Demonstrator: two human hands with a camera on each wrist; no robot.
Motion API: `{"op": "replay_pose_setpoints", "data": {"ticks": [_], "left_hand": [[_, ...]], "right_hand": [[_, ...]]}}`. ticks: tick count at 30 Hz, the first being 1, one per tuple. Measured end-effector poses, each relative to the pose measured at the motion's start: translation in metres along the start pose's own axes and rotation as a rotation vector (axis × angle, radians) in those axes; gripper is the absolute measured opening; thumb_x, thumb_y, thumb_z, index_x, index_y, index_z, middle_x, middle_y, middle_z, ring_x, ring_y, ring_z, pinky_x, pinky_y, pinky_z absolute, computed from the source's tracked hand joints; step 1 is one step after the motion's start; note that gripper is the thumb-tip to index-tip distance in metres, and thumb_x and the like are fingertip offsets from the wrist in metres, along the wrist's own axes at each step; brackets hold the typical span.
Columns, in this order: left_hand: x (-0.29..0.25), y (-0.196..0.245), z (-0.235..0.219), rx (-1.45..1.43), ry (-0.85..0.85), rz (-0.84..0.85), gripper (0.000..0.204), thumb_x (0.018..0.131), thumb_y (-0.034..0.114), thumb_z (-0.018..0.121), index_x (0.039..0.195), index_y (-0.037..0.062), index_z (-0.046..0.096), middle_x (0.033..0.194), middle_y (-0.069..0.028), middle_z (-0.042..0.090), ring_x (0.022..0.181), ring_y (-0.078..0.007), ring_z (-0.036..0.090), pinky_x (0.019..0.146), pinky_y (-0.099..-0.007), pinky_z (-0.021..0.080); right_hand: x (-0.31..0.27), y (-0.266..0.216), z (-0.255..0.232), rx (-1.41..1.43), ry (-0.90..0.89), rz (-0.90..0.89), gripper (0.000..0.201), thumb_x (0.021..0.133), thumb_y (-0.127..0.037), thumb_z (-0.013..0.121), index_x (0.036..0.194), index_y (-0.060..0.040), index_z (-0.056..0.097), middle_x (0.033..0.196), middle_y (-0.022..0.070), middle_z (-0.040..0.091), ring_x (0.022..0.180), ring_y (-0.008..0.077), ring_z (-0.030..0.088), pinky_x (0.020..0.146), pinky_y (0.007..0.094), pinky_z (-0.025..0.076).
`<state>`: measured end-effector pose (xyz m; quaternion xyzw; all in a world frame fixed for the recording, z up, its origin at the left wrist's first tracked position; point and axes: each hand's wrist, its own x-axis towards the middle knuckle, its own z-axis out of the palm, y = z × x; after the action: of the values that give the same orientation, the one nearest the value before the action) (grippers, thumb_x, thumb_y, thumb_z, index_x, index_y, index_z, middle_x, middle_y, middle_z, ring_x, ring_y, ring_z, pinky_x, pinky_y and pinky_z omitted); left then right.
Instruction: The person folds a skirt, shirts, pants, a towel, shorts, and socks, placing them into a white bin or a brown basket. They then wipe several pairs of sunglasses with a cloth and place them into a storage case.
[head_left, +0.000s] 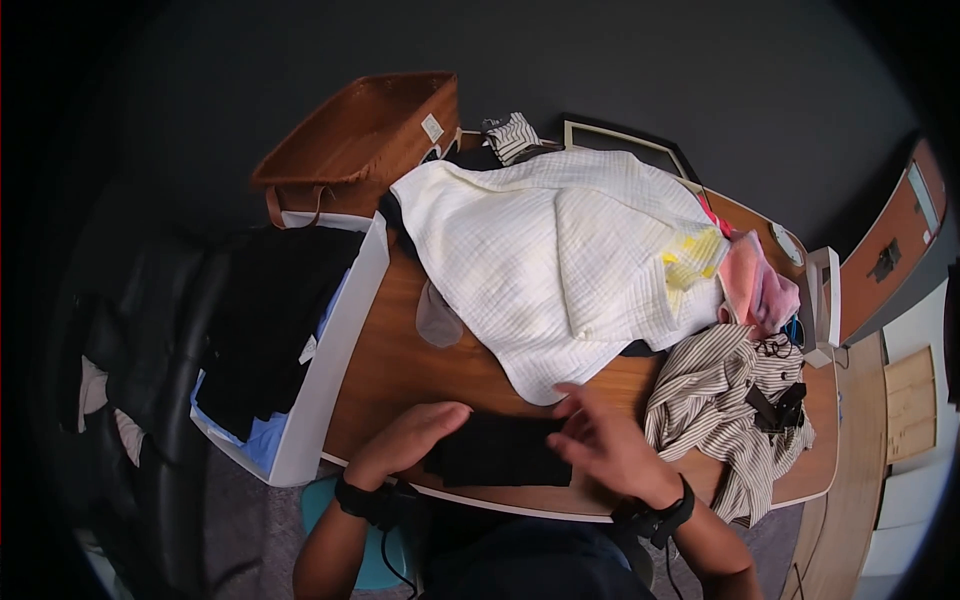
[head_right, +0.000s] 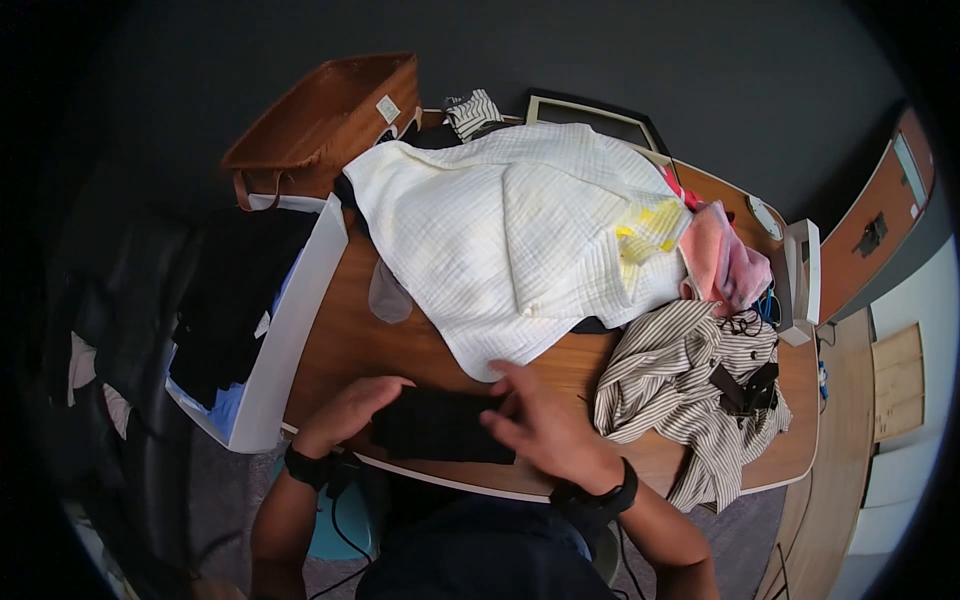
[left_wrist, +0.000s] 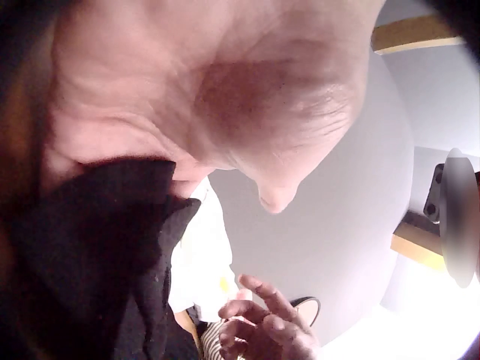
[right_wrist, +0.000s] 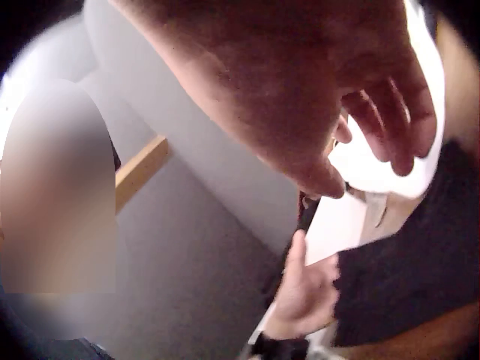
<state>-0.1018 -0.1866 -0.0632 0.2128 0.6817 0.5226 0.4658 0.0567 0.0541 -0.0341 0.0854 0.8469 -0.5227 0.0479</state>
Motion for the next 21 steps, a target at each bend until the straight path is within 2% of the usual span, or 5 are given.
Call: {"op": "replay_pose_setpoints", "data": {"ticks": [10, 13, 16, 18, 21], "left_hand": [[-0.001, 0.010, 0.014, 0.553, 0.136, 0.107, 0.055, 0.081, 0.022, 0.074, 0.128, 0.0055, 0.050, 0.109, -0.0154, 0.062, 0.090, -0.0238, 0.061, 0.082, -0.0335, 0.048], [-0.001, 0.015, 0.016, 0.645, 0.164, 0.096, 0.056, 0.081, 0.021, 0.073, 0.129, 0.0052, 0.048, 0.113, -0.0187, 0.062, 0.095, -0.0307, 0.063, 0.083, -0.0369, 0.048], [-0.001, 0.022, 0.021, 0.620, 0.178, 0.133, 0.055, 0.081, 0.021, 0.073, 0.128, 0.0053, 0.048, 0.114, -0.0198, 0.063, 0.101, -0.0335, 0.063, 0.083, -0.0381, 0.049], [-0.004, 0.041, 0.030, 0.670, 0.184, 0.095, 0.054, 0.082, 0.022, 0.072, 0.127, 0.0054, 0.048, 0.113, -0.0204, 0.063, 0.103, -0.0347, 0.063, 0.083, -0.0393, 0.049], [0.004, 0.034, 0.044, 0.576, 0.192, 0.289, 0.055, 0.083, 0.024, 0.072, 0.128, 0.0051, 0.047, 0.112, -0.0206, 0.064, 0.102, -0.0348, 0.064, 0.084, -0.0396, 0.049]], "right_hand": [[0.002, 0.026, 0.018, -0.666, 0.033, 0.050, 0.049, 0.082, -0.036, 0.071, 0.116, -0.0046, 0.052, 0.096, 0.0162, 0.061, 0.087, 0.0323, 0.063, 0.075, 0.0420, 0.050], [0.003, 0.022, 0.012, -0.541, 0.019, -0.102, 0.041, 0.082, -0.033, 0.072, 0.106, -0.0051, 0.054, 0.093, 0.0158, 0.059, 0.084, 0.0285, 0.062, 0.073, 0.0388, 0.050], [0.004, 0.010, 0.007, -0.197, -0.105, 0.281, 0.032, 0.086, -0.023, 0.070, 0.106, -0.0063, 0.053, 0.096, 0.0104, 0.057, 0.085, 0.0187, 0.059, 0.076, 0.0314, 0.048], [0.005, 0.045, 0.020, 0.173, 0.020, -0.054, 0.029, 0.089, -0.014, 0.066, 0.113, -0.0062, 0.051, 0.100, 0.0049, 0.054, 0.089, 0.0112, 0.053, 0.082, 0.0269, 0.046], [0.005, 0.044, 0.024, 0.475, -0.023, 0.018, 0.034, 0.091, -0.014, 0.065, 0.119, -0.0041, 0.049, 0.102, 0.0067, 0.056, 0.094, 0.0141, 0.055, 0.080, 0.0294, 0.046]]}}
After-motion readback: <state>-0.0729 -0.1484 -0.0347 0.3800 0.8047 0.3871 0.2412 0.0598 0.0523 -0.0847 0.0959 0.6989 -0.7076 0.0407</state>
